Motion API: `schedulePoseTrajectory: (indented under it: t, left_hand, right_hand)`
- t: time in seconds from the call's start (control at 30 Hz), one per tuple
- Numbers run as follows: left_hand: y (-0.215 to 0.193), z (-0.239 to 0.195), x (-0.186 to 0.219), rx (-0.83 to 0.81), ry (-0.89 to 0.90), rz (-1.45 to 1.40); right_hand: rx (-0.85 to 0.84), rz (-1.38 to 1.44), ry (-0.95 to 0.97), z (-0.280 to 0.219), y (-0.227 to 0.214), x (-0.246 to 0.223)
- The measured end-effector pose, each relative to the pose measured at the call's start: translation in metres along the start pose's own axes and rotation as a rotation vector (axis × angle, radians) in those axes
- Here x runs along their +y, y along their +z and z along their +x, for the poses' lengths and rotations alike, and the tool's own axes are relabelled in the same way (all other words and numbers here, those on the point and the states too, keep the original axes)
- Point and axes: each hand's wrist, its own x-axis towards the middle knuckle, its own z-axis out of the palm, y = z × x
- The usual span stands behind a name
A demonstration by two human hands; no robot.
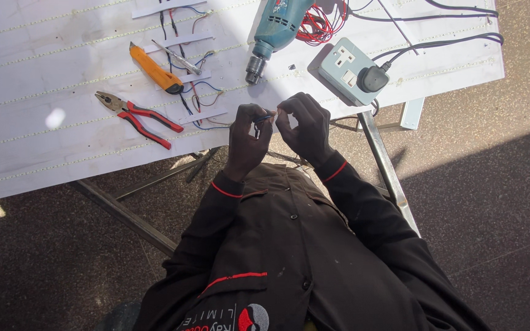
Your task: The person strips wire insulation with pliers and a utility knife, twists exposed conductors, and connects wires to a power supply and a multi-socket outlet. After plugging in the outlet, the person tests the LED strips, which illuminate in blue.
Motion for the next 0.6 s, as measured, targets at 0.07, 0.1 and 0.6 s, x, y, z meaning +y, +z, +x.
schedulePoseTrajectory:
  t: [0.07,0.1,0.6]
  left_hand:
    - [-0.002,0.003,-0.002,0.021,-0.037,-0.078]
    - [-0.003,0.003,-0.002,0.034,-0.077,-0.160]
    - [-0.014,0.002,-0.006,-0.065,-0.129,-0.256]
  right_hand:
    - [-0.099,0.320,0.255,0.002,-0.006,0.003]
    - [-0.198,0.636,0.515,0.001,-0.009,0.003]
    - [-0.322,1.232,0.906,-0.018,-0.003,0.035]
